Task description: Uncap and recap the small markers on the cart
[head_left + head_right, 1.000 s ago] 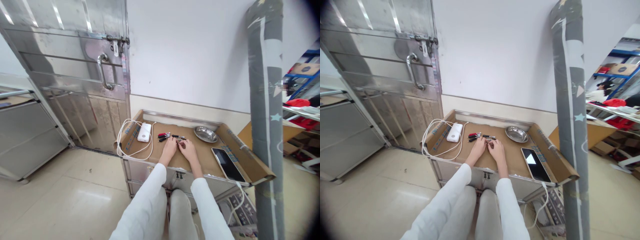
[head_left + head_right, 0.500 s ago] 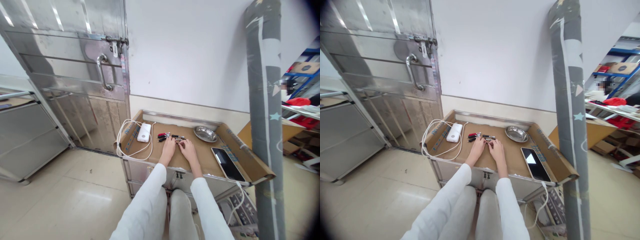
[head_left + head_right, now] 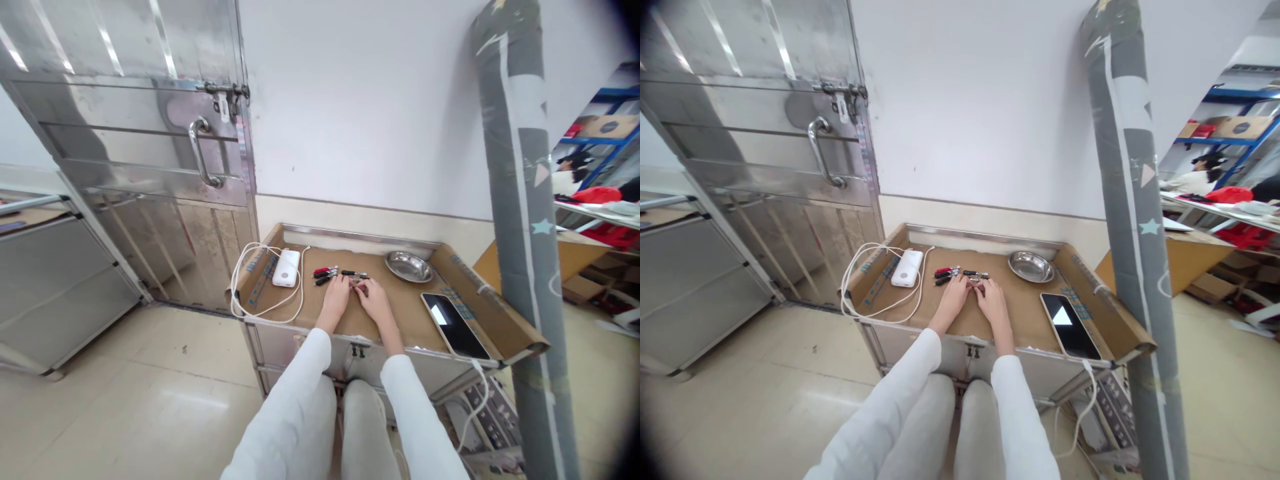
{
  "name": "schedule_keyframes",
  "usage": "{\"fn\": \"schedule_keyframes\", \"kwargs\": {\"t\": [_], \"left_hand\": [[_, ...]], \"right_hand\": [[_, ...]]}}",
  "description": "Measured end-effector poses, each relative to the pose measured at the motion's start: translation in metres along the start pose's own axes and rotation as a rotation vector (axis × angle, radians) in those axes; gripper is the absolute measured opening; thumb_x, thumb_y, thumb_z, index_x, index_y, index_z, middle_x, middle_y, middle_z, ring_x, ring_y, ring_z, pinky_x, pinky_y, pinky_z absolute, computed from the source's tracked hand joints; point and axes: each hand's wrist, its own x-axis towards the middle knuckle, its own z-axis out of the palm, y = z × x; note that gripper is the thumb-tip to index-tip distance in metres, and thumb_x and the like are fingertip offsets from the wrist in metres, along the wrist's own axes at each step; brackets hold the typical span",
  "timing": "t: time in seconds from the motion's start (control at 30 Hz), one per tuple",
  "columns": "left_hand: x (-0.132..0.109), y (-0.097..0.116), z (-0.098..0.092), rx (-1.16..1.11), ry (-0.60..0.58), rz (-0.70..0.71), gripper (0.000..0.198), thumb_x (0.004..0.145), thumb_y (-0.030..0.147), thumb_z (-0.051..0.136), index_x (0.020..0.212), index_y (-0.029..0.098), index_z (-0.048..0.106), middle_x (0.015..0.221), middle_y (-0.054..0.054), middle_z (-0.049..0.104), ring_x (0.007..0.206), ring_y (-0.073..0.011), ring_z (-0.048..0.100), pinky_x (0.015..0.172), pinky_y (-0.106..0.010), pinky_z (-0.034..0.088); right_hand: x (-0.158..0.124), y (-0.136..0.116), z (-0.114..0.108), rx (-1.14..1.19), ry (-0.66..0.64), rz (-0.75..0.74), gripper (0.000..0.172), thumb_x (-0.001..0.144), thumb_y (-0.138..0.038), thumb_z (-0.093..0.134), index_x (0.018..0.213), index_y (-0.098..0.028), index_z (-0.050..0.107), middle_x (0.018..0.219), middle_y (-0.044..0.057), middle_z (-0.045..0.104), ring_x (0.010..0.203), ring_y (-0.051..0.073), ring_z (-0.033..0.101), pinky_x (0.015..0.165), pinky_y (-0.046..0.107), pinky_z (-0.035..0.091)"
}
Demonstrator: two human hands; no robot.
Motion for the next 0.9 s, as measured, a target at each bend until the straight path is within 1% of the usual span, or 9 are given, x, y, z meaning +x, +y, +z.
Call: {"fn": "schedule_keyframes", "kwargs": {"t": [0.13,0.27,0.4,0.53,0.63,0.73,0.83,0.9], "left_hand": [[0.0,0.001,-0.003,-0.01,-0.003,-0.019,0.014,0.092,0.014,0.042,0.092,0.015,0.056,0.097,-0.008,0.06,0.098,-0.0203,0.057,0.092,-0.038,0.044],[0.0,0.002,-0.007,-0.02,-0.01,-0.047,0.012,0.091,0.016,0.045,0.093,0.014,0.056,0.099,-0.01,0.06,0.099,-0.0217,0.057,0.089,-0.037,0.046],[0.001,-0.001,-0.003,-0.048,-0.026,-0.052,0.01,0.09,0.016,0.047,0.09,0.014,0.056,0.099,-0.01,0.059,0.096,-0.0215,0.057,0.089,-0.037,0.046],[0.002,-0.003,-0.002,-0.105,-0.028,-0.051,0.01,0.09,0.015,0.047,0.09,0.015,0.056,0.098,-0.01,0.059,0.097,-0.0209,0.058,0.089,-0.038,0.046],[0.003,0.0,-0.007,-0.136,-0.024,-0.05,0.009,0.089,0.014,0.048,0.092,0.015,0.056,0.098,-0.01,0.06,0.098,-0.021,0.057,0.09,-0.037,0.046],[0.003,0.003,-0.012,-0.148,-0.047,-0.029,0.009,0.089,0.013,0.048,0.092,0.015,0.056,0.098,-0.009,0.061,0.098,-0.0205,0.057,0.09,-0.036,0.046],[0.001,0.005,-0.015,-0.139,-0.051,-0.025,0.01,0.089,0.013,0.049,0.094,0.015,0.056,0.099,-0.008,0.061,0.097,-0.0201,0.058,0.089,-0.036,0.046],[-0.001,0.005,-0.014,-0.118,-0.028,-0.056,0.008,0.088,0.014,0.051,0.094,0.015,0.056,0.099,-0.009,0.06,0.098,-0.0209,0.057,0.091,-0.037,0.046]], "right_hand": [[0.0,-0.002,-0.001,0.044,-0.004,0.017,0.013,0.086,-0.026,0.047,0.084,-0.02,0.059,0.085,0.005,0.061,0.078,0.018,0.057,0.074,0.03,0.043],[0.0,-0.005,-0.002,0.073,0.001,0.029,0.015,0.087,-0.026,0.046,0.082,-0.02,0.059,0.083,0.004,0.062,0.075,0.017,0.057,0.073,0.029,0.043],[0.0,-0.009,-0.004,0.088,0.0,0.042,0.017,0.088,-0.025,0.044,0.081,-0.021,0.059,0.082,0.003,0.062,0.072,0.016,0.057,0.07,0.027,0.043],[-0.002,-0.016,-0.009,0.051,0.005,0.078,0.017,0.088,-0.022,0.043,0.083,-0.02,0.059,0.086,0.004,0.063,0.077,0.016,0.058,0.073,0.027,0.042],[-0.002,-0.021,-0.012,-0.002,-0.013,0.053,0.016,0.088,-0.02,0.044,0.085,-0.02,0.059,0.09,0.005,0.063,0.081,0.016,0.058,0.076,0.028,0.041],[-0.003,-0.022,-0.012,-0.052,-0.019,0.041,0.014,0.087,-0.018,0.046,0.088,-0.02,0.059,0.093,0.006,0.062,0.09,0.018,0.057,0.079,0.029,0.04],[-0.003,-0.02,-0.011,-0.103,-0.017,0.04,0.013,0.086,-0.02,0.047,0.089,-0.02,0.059,0.094,0.007,0.061,0.091,0.02,0.055,0.08,0.031,0.04],[-0.003,-0.019,-0.01,-0.135,-0.003,0.055,0.012,0.085,-0.022,0.049,0.09,-0.02,0.059,0.094,0.008,0.061,0.091,0.021,0.054,0.08,0.032,0.039]]}}
